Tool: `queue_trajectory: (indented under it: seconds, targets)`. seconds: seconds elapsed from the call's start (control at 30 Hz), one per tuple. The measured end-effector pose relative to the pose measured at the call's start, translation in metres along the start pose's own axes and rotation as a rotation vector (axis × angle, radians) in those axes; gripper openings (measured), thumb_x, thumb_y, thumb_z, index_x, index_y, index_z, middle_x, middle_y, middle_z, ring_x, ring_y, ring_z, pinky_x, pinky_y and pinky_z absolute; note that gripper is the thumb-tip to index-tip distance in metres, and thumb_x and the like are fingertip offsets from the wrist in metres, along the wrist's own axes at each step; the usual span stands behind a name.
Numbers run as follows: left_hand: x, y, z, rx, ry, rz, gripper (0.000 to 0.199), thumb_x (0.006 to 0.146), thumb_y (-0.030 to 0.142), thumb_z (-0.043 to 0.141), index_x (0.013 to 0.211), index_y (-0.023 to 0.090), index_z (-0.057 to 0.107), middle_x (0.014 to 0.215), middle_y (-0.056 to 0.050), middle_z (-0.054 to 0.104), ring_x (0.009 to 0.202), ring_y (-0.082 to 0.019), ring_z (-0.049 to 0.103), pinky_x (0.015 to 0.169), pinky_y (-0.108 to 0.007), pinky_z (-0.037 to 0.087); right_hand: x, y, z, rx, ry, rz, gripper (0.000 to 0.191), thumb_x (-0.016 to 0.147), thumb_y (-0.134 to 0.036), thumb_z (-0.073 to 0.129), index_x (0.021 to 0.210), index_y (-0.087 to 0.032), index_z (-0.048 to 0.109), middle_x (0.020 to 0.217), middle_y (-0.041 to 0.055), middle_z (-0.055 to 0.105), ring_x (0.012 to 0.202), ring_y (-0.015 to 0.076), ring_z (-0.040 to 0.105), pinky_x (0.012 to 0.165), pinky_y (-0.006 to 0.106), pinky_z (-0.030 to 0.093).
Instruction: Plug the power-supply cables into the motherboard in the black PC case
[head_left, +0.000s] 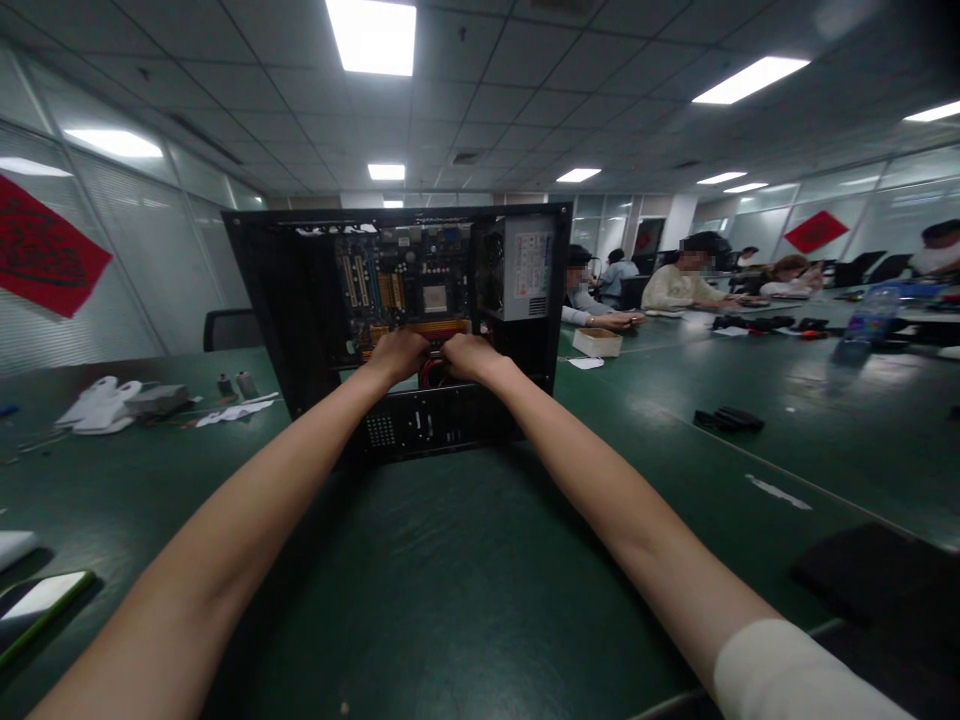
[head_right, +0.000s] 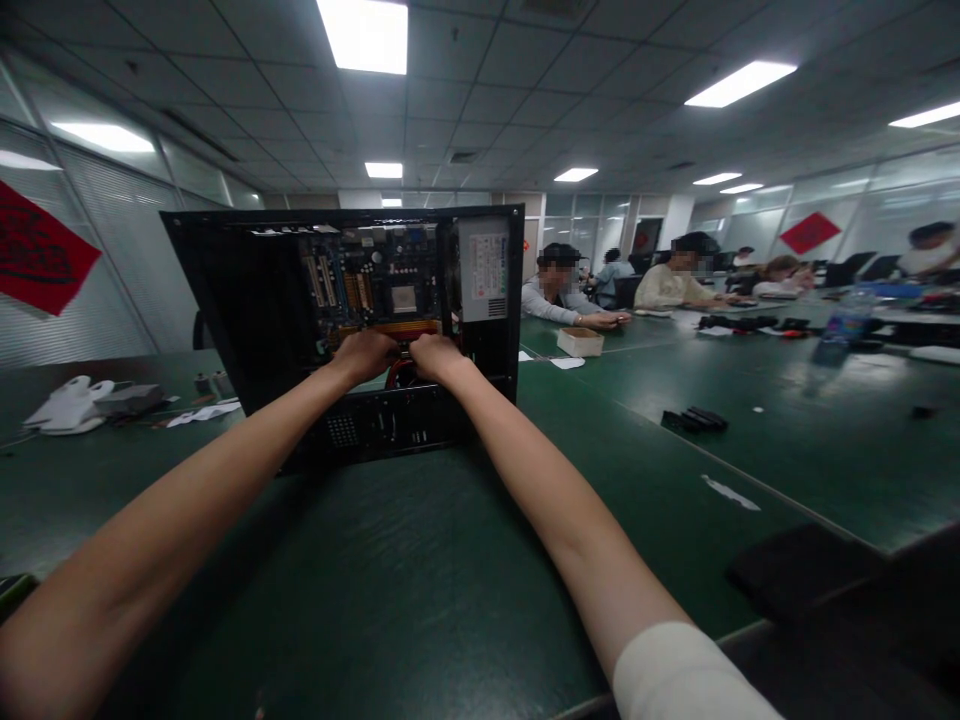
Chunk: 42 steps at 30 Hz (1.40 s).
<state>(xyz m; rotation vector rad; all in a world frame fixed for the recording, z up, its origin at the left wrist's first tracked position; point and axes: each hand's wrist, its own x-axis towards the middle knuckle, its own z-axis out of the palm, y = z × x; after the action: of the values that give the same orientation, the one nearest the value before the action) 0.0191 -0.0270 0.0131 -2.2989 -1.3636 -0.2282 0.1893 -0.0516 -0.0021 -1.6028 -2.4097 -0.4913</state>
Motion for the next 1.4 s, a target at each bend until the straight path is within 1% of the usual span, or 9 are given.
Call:
queue_trajectory:
  seconds: [0.1,0.2,0.3,0.5,0.63,0.87,1.0,1.23,1.4]
  targets:
    - [-0.001,0.001,0.001,-0.002,0.022,-0.002,0.035,0.097,0.026,0.054,0.116,0.02,0.083,0.118,-0.018,0.078,0.114,-0.036,0.073,0.094,-0.043,0.056,0.002,0.003,-0.001,0.002,0.059,-0.056,0.032,0.099,-0.016,0.057,0.123,-0.008,0.076,0.129,0.025,0.071,0.119,0.0377,0.072,0.097,0.042,0.059]
    - [-0.003,0.002,-0.001,-0.023,0.018,-0.001,0.035,0.1,0.031,0.054,0.114,0.019,0.083,0.119,-0.019,0.078,0.113,-0.036,0.073,0.094,-0.043,0.056,0.002,0.007,-0.004,0.011,0.11,-0.15,0.032,0.102,-0.018,0.053,0.123,-0.01,0.076,0.135,0.0229,0.067,0.121,0.0353,0.07,0.1,0.041,0.057]
    - [-0.004,0.001,-0.002,-0.022,-0.003,-0.004,0.034,0.101,0.034,0.054,0.114,0.021,0.083,0.119,-0.017,0.078,0.113,-0.035,0.073,0.095,-0.042,0.056,0.003,0.01,-0.004,0.019,0.129,-0.191,0.031,0.103,-0.02,0.053,0.124,-0.012,0.074,0.139,0.0209,0.063,0.118,0.033,0.07,0.101,0.042,0.056]
    - [-0.003,-0.003,0.0,-0.037,0.005,0.029,0.036,0.103,0.035,0.053,0.124,0.029,0.08,0.128,-0.011,0.077,0.12,-0.034,0.071,0.097,-0.04,0.055,0.012,0.013,0.005,0.057,0.117,-0.245,0.038,0.099,-0.006,0.049,0.133,-0.011,0.066,0.137,0.0182,0.063,0.126,0.0302,0.065,0.103,0.039,0.053]
    - [-0.003,-0.005,0.001,-0.017,0.02,0.034,0.036,0.102,0.033,0.053,0.127,0.029,0.079,0.132,-0.012,0.075,0.121,-0.034,0.07,0.096,-0.041,0.055,0.017,0.015,0.006,0.037,0.091,-0.273,0.042,0.099,-0.003,0.047,0.138,-0.011,0.061,0.139,0.0195,0.065,0.128,0.0295,0.065,0.104,0.04,0.053]
    - [-0.004,-0.003,-0.001,-0.025,0.002,0.011,0.034,0.101,0.034,0.056,0.121,0.025,0.082,0.123,-0.014,0.078,0.117,-0.034,0.072,0.097,-0.041,0.055,0.012,0.011,0.002,0.007,0.085,-0.185,0.038,0.098,-0.005,0.05,0.134,-0.01,0.062,0.129,0.0218,0.071,0.123,0.0335,0.069,0.098,0.041,0.057]
    - [-0.004,-0.001,-0.002,-0.021,0.002,0.001,0.033,0.099,0.033,0.058,0.121,0.024,0.081,0.126,-0.015,0.077,0.119,-0.035,0.071,0.099,-0.042,0.055,0.009,0.008,0.0,-0.002,0.088,-0.181,0.037,0.098,-0.005,0.052,0.133,-0.008,0.065,0.127,0.0229,0.073,0.123,0.0335,0.07,0.099,0.039,0.058]
    - [-0.002,0.0,-0.001,0.03,-0.003,-0.018,0.037,0.099,0.04,0.056,0.122,0.024,0.081,0.122,-0.015,0.078,0.115,-0.037,0.072,0.095,-0.042,0.056,0.008,0.005,-0.002,0.003,0.087,-0.143,0.034,0.098,-0.006,0.053,0.127,-0.005,0.07,0.121,0.0254,0.075,0.123,0.0357,0.071,0.1,0.039,0.058]
    - [-0.004,0.002,-0.004,0.031,-0.007,-0.03,0.037,0.1,0.036,0.055,0.12,0.022,0.082,0.119,-0.017,0.079,0.113,-0.037,0.073,0.093,-0.043,0.056,0.011,0.006,0.001,0.009,0.086,-0.111,0.035,0.098,-0.007,0.051,0.127,-0.006,0.07,0.121,0.0259,0.074,0.123,0.0356,0.071,0.1,0.039,0.058]
